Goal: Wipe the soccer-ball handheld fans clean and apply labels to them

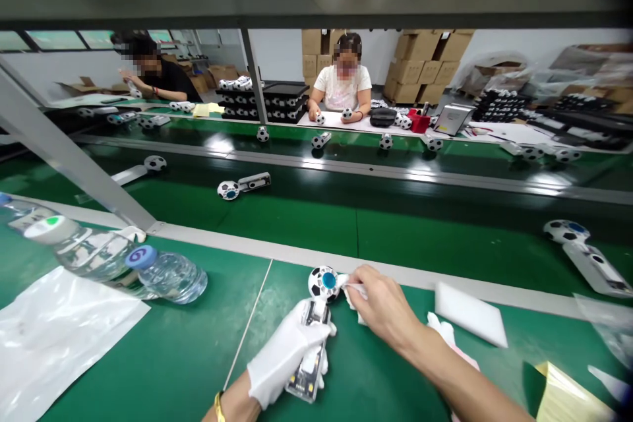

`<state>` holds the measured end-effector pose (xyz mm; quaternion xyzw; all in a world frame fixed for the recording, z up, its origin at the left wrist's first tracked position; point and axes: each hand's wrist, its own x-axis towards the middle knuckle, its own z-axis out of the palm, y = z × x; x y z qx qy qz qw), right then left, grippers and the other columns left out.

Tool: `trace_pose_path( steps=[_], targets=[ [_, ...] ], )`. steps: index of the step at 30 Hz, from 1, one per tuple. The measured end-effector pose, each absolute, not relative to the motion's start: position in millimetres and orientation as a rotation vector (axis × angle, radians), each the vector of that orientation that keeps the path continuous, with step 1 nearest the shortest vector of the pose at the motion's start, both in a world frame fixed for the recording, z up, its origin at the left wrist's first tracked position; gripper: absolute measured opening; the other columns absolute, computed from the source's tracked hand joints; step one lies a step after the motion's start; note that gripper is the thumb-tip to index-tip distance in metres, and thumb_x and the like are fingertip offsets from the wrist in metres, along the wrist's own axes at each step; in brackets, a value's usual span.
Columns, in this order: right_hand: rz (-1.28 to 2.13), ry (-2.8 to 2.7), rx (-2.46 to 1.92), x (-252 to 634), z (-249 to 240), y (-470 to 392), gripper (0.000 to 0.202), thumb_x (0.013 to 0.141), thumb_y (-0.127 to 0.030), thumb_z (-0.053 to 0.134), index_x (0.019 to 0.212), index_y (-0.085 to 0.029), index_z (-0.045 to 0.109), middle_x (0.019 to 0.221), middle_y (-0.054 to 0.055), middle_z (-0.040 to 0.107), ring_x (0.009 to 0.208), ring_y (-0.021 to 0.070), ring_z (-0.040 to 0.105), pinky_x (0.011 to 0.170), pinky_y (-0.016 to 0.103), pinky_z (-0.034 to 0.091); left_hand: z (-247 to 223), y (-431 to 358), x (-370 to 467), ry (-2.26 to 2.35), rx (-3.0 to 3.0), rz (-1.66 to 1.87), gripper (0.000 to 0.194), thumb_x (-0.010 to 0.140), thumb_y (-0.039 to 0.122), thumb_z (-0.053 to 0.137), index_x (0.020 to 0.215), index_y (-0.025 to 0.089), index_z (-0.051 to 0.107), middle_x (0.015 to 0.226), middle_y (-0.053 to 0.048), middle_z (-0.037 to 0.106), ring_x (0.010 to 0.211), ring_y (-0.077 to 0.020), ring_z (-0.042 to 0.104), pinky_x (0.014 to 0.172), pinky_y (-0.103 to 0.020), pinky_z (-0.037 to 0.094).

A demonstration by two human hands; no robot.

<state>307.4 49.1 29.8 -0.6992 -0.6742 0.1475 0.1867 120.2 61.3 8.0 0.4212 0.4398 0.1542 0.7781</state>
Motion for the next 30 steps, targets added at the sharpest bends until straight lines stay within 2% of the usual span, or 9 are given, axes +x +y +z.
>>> trace_pose_path(
  steps=[3, 7, 12, 15, 19, 22, 26, 28, 30],
  targets=[
    [0.529, -1.716, -1.787, 305.9, 33.2, 51.7, 0.011, 0.086, -0.022, 0.049, 0.076, -0.019, 0.052, 0.078, -0.001, 0.057, 0.073, 0.0145, 0.054, 0.066, 0.026, 0.038, 9.0, 64.1, 120.2, 0.940, 0.880, 0.342, 0.037, 0.072, 0.038, 0.064, 0.095, 0.019, 0.042, 0.064, 0.003, 0.055, 0.043, -0.0124, 0.054, 0.036, -0.025, 0.046],
    [0.545, -1.742, -1.653, 292.7, 34.8, 56.1, 0.008, 0.087, -0.020, 0.049, 0.082, -0.020, 0.055, 0.082, -0.001, 0.057, 0.075, 0.0139, 0.054, 0.069, 0.026, 0.038, 12.0, 67.7, 123.7, 0.956, 0.873, 0.340, 0.038, 0.069, 0.040, 0.065, 0.093, 0.018, 0.045, 0.066, 0.002, 0.056, 0.041, -0.0113, 0.053, 0.036, -0.023, 0.044],
    [0.266, -2.169, -1.721, 271.6, 31.1, 59.5, 0.010, 0.083, -0.011, 0.051, 0.085, -0.019, 0.057, 0.087, 0.004, 0.058, 0.078, 0.0192, 0.053, 0.071, 0.031, 0.039, 15.4, 69.6, 129.5, 0.992, 0.906, 0.336, 0.033, 0.073, 0.040, 0.063, 0.091, 0.017, 0.048, 0.059, 0.004, 0.055, 0.038, -0.0071, 0.048, 0.037, -0.019, 0.040],
    [0.156, -2.291, -1.773, 270.1, 29.2, 59.3, 0.015, 0.081, -0.006, 0.047, 0.087, -0.017, 0.056, 0.088, 0.006, 0.058, 0.077, 0.0198, 0.054, 0.070, 0.031, 0.039, 21.9, 69.4, 129.9, 1.001, 0.908, 0.315, 0.029, 0.075, 0.039, 0.059, 0.090, 0.017, 0.047, 0.053, 0.005, 0.051, 0.038, -0.0086, 0.049, 0.035, -0.019, 0.039],
    [0.261, -2.281, -1.853, 293.7, 20.9, 52.1, 0.022, 0.076, 0.000, 0.043, 0.085, -0.017, 0.055, 0.086, 0.006, 0.059, 0.076, 0.0197, 0.055, 0.069, 0.030, 0.039, 36.9, 69.2, 125.9, 1.016, 0.886, 0.253, 0.029, 0.071, 0.034, 0.057, 0.092, 0.020, 0.043, 0.047, 0.005, 0.049, 0.037, -0.0132, 0.051, 0.032, -0.020, 0.039],
    [0.387, -2.046, -1.893, 314.7, 16.7, 46.5, 0.016, 0.077, -0.005, 0.046, 0.083, -0.017, 0.054, 0.084, 0.004, 0.058, 0.073, 0.0174, 0.055, 0.066, 0.028, 0.039, 43.4, 68.8, 123.6, 1.002, 0.854, 0.207, 0.033, 0.068, 0.029, 0.059, 0.094, 0.020, 0.041, 0.049, 0.006, 0.049, 0.037, -0.0140, 0.051, 0.032, -0.021, 0.040],
    [0.600, -1.707, -1.719, 320.4, 27.6, 51.6, 0.009, 0.079, -0.013, 0.049, 0.075, -0.020, 0.052, 0.079, -0.001, 0.057, 0.075, 0.0141, 0.053, 0.068, 0.025, 0.038, 43.5, 69.1, 123.6, 0.965, 0.838, 0.219, 0.032, 0.076, 0.032, 0.053, 0.102, 0.021, 0.039, 0.070, 0.000, 0.060, 0.041, -0.0120, 0.053, 0.033, -0.023, 0.043],
    [0.662, -1.636, -1.668, 316.4, 35.9, 57.7, 0.009, 0.079, -0.014, 0.051, 0.073, -0.020, 0.054, 0.076, -0.002, 0.057, 0.072, 0.0131, 0.053, 0.065, 0.024, 0.037, 42.7, 70.1, 123.4, 0.955, 0.809, 0.225, 0.035, 0.075, 0.031, 0.056, 0.103, 0.021, 0.037, 0.080, -0.001, 0.060, 0.041, -0.0112, 0.054, 0.033, -0.024, 0.045],
    [0.702, -1.587, -1.640, 311.3, 42.3, 62.0, 0.009, 0.079, -0.015, 0.052, 0.074, -0.020, 0.057, 0.076, -0.003, 0.057, 0.070, 0.0124, 0.052, 0.063, 0.024, 0.037, 41.1, 71.4, 122.5, 0.960, 0.813, 0.232, 0.034, 0.076, 0.030, 0.055, 0.104, 0.021, 0.037, 0.076, 0.000, 0.059, 0.041, -0.0113, 0.054, 0.033, -0.023, 0.045]
  ],
)
